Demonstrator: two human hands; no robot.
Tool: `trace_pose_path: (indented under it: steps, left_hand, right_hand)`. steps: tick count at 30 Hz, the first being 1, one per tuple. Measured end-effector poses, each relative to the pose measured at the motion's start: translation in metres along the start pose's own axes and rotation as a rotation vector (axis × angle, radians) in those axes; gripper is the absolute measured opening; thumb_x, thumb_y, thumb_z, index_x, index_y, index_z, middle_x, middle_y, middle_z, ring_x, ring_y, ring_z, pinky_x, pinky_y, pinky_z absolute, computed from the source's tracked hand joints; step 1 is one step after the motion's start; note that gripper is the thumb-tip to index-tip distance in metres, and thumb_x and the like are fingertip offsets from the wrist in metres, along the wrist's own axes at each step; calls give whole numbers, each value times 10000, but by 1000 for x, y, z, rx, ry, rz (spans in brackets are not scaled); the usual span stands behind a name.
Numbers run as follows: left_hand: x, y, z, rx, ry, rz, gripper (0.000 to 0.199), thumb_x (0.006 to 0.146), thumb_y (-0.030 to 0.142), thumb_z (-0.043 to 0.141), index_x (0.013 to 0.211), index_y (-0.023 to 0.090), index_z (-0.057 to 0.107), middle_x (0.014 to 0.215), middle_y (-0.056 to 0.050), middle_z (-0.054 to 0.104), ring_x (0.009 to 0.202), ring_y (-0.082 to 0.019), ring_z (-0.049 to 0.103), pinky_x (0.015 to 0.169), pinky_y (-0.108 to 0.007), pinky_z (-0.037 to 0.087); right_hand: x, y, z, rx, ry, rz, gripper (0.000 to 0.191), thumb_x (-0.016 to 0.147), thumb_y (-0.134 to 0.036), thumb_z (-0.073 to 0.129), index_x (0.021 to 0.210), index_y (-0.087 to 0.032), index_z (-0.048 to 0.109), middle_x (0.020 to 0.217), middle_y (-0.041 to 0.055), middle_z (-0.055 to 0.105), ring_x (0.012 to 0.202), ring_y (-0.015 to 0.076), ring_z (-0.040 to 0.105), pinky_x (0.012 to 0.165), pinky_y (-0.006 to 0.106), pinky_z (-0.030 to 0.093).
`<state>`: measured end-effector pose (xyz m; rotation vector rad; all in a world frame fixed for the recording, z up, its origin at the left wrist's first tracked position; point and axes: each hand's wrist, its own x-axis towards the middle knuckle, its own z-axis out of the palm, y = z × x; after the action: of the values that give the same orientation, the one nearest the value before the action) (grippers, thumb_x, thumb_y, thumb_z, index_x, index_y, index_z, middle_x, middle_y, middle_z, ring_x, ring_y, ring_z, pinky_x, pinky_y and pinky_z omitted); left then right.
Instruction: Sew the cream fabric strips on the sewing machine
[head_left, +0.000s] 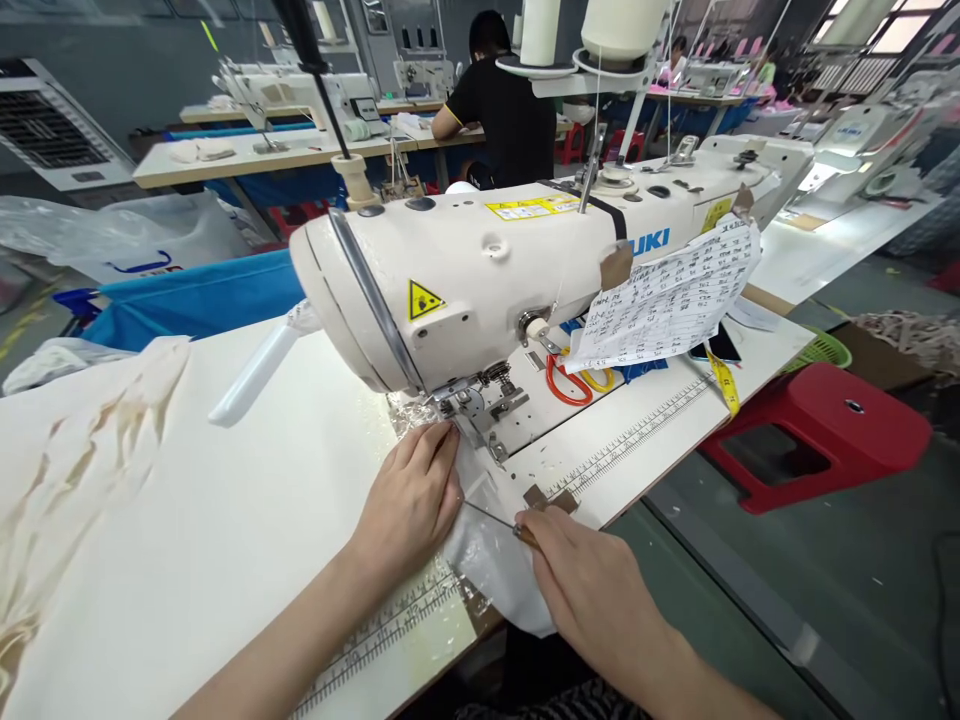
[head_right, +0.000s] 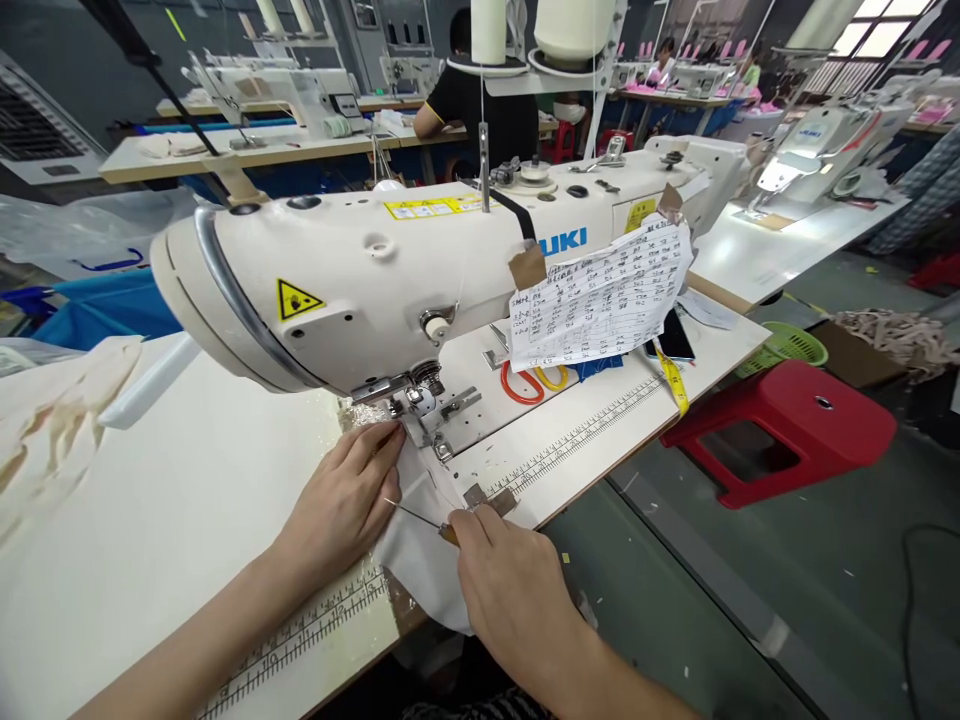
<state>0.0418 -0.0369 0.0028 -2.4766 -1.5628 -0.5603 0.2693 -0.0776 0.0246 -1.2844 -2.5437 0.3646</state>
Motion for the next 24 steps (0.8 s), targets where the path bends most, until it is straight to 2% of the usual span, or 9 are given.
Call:
trace_pose_path:
  steps: [3,11,24]
  left_hand:
    - [0,1,-1,9,-9,-9,441,994,247,331,1337,46,523,1298,-185,566,1238,-319,500,1006,-477,497]
    - [-9,8,1,73,-37,22,488,995,235,306,1427,33,415,1441,-206,488,1370,-337,404,1095,-507,416]
    - [-9,11,-5,67,-24,148,455,976,162,332,1361,-41,463,1407,-232,502,1374,-353,389,1126,-499,392]
  right_hand:
    - [4,1,1,-22,1,4,275,885,-9,491,1095,-159,585,892,63,664,728,228,681,565,315,487]
    - [17,-2,-1,-60,-4,8,286,859,12,557,1081,-165,592,893,34,667,751,207,673,538,301,432]
    - [26,-10,-5,-97,-42,0,269,874,-30,593,1100,-173,579,886,24,650,743,210,658,546,311,401]
